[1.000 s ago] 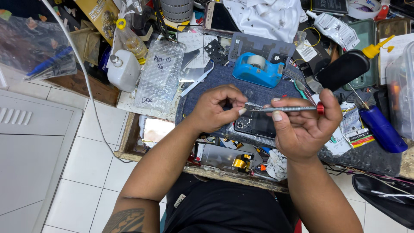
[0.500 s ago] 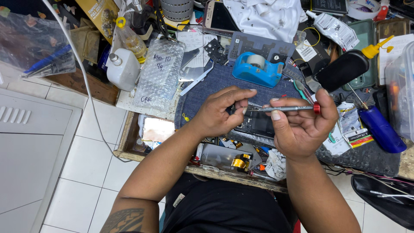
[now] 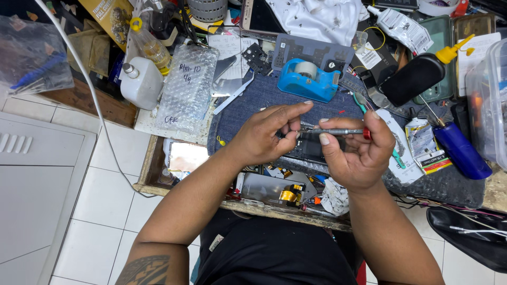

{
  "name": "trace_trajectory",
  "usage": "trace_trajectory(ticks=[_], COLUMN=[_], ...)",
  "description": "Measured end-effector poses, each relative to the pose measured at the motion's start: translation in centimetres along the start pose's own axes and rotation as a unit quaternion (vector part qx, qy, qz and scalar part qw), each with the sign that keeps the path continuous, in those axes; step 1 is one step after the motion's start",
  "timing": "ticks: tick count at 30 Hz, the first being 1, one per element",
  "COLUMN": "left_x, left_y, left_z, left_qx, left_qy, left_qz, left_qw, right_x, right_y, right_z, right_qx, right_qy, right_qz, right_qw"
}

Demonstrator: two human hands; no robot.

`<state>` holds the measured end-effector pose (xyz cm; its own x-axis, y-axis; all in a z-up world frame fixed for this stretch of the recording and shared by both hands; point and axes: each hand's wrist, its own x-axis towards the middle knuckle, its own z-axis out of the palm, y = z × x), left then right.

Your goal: The person uses a screwdriver to remove screws from a mobile phone, handles internal parts, and places them on a workbench.

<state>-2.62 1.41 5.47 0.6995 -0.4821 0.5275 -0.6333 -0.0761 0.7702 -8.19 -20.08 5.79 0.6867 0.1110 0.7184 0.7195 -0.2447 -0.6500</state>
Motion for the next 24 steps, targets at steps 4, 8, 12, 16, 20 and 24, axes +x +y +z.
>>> trace_trajectory(ticks=[4,8,12,16,20,24], left_x=[0.0,0.11,0.21,0.2,0.13,0.18], left_y=[0.06,0.25,0.49,0.42,0.15,-0.38], left_z=[-0.06,-0.15,-0.16,-0.23,-0.05,0.25], left_qx=[0.0,0.023,0.035,0.036,0.035,0.056], left_qy=[-0.004,-0.01,-0.014,-0.018,-0.023,-0.033], left_qz=[0.003,0.004,0.0,0.015,0.0,-0.022], left_qw=[1.0,1.0,0.999,0.999,0.999,0.998], right_x=[0.08,0.04,0.16,0.27,0.37,0.93], right_y=[-0.09,-0.25,-0.28,-0.27,-0.18,-0.14], right_z=[-0.1,-0.13,-0.08,-0.13,-0.39,-0.6], right_qx=[-0.014,-0.015,-0.021,-0.028,-0.031,-0.066], right_qy=[-0.009,-0.005,-0.007,-0.012,-0.039,-0.051], right_qz=[-0.012,-0.013,-0.02,-0.027,-0.034,-0.033], right_qw=[1.0,1.0,1.0,0.999,0.998,0.996])
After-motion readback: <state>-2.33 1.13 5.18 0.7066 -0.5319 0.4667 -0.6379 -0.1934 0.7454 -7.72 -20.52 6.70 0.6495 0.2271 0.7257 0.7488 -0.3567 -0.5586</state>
